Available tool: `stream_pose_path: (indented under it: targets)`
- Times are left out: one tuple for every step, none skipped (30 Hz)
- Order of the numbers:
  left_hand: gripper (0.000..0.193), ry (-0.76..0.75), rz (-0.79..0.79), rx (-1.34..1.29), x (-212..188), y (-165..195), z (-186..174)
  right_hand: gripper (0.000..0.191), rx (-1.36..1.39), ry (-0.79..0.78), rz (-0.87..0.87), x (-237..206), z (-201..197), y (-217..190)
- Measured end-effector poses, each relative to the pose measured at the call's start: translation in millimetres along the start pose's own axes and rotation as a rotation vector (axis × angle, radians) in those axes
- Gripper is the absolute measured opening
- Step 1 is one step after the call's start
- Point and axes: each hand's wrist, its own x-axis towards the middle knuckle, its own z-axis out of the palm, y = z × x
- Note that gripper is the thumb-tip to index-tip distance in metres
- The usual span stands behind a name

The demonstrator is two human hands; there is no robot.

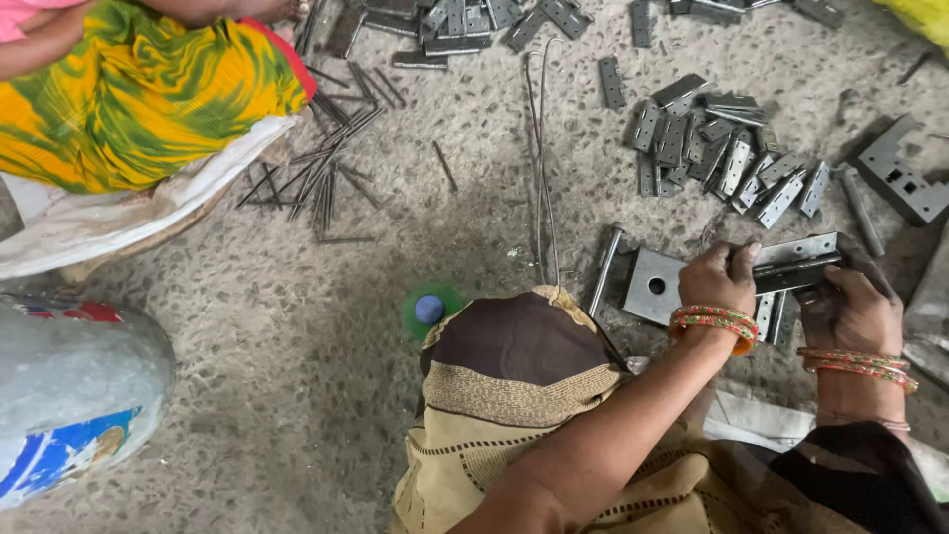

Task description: The person sits on the floor and assembles metal hinges by inserting pins into hinge plates using a metal rod and a block. They repeatedly pick up hinge plates, align them, insert the pin, and tap it into place before setting the assembled unit aside.

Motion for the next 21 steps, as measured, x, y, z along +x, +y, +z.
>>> stream_pose_path:
  targets:
    - [0.026, 0.011, -0.023, -0.033, 1, 3, 1, 0.041, -0.013, 0.031, 0.010, 6, -3, 3]
    - [0.026, 0.057, 0.007, -0.038, 3, 4, 3, 0.038, -0.024, 0.062, 0.014, 14, -6, 8]
    - [0.025, 0.099, 0.043, -0.045, 5, 5, 5, 0.035, -0.034, 0.093, 0.012, 21, -10, 11]
    - [0.024, 0.139, 0.084, -0.054, 9, 4, 8, 0.039, -0.058, 0.082, 0.018, 28, -14, 13]
    - [0.025, 0.123, 0.080, -0.057, 12, 2, 12, 0.043, -0.078, 0.072, 0.020, 32, -19, 15]
    - [0.027, 0.101, 0.081, -0.060, 16, -1, 15, 0.047, -0.095, 0.066, 0.017, 38, -23, 17]
    - [0.028, 0.075, 0.085, -0.064, 20, -4, 18, 0.045, -0.091, 0.088, 0.017, 44, -26, 21]
    - [0.030, 0.045, 0.092, -0.015, 24, -7, 21, 0.043, -0.091, 0.113, 0.018, 48, -30, 24]
    - [0.032, 0.017, 0.092, 0.033, 27, -11, 23, 0.041, -0.098, 0.139, 0.024, 50, -34, 24]
    - [0.034, -0.010, 0.090, 0.080, 29, -15, 24, 0.023, -0.035, 0.138, 0.063, 51, -35, 28]
    - [0.035, 0.014, 0.107, 0.088, 31, -20, 25, 0.007, 0.031, 0.134, 0.098, 54, -36, 30]
    - [0.036, 0.042, 0.128, 0.092, 33, -24, 25, 0.011, 0.010, 0.197, 0.069, 55, -35, 33]
    - [0.037, 0.075, 0.150, 0.095, 36, -28, 26, 0.014, -0.012, 0.254, 0.039, 56, -32, 38]
    - [0.038, 0.070, 0.131, 0.068, 38, -34, 26, 0.014, -0.016, 0.244, 0.046, 57, -30, 38]
    - [0.039, 0.069, 0.108, 0.044, 40, -39, 24, 0.015, -0.021, 0.229, 0.058, 57, -25, 41]
    - [0.039, 0.072, 0.080, 0.025, 42, -46, 23, 0.015, -0.026, 0.214, 0.079, 56, -21, 43]
    - [0.040, 0.100, 0.051, -0.059, 43, -52, 21, 0.016, -0.022, 0.186, 0.082, 52, -17, 45]
    - [0.041, 0.124, 0.027, -0.142, 46, -58, 19, 0.016, -0.013, 0.160, 0.083, 48, -13, 49]
    - [0.042, 0.142, 0.008, -0.225, 50, -64, 18, 0.018, 0.000, 0.136, 0.078, 43, -9, 53]
    - [0.043, 0.153, 0.017, -0.241, 54, -69, 17, 0.019, -0.030, 0.136, 0.106, 36, -6, 58]
    - [0.044, 0.152, 0.030, -0.262, 57, -74, 16, 0.022, -0.058, 0.143, 0.124, 27, -7, 62]
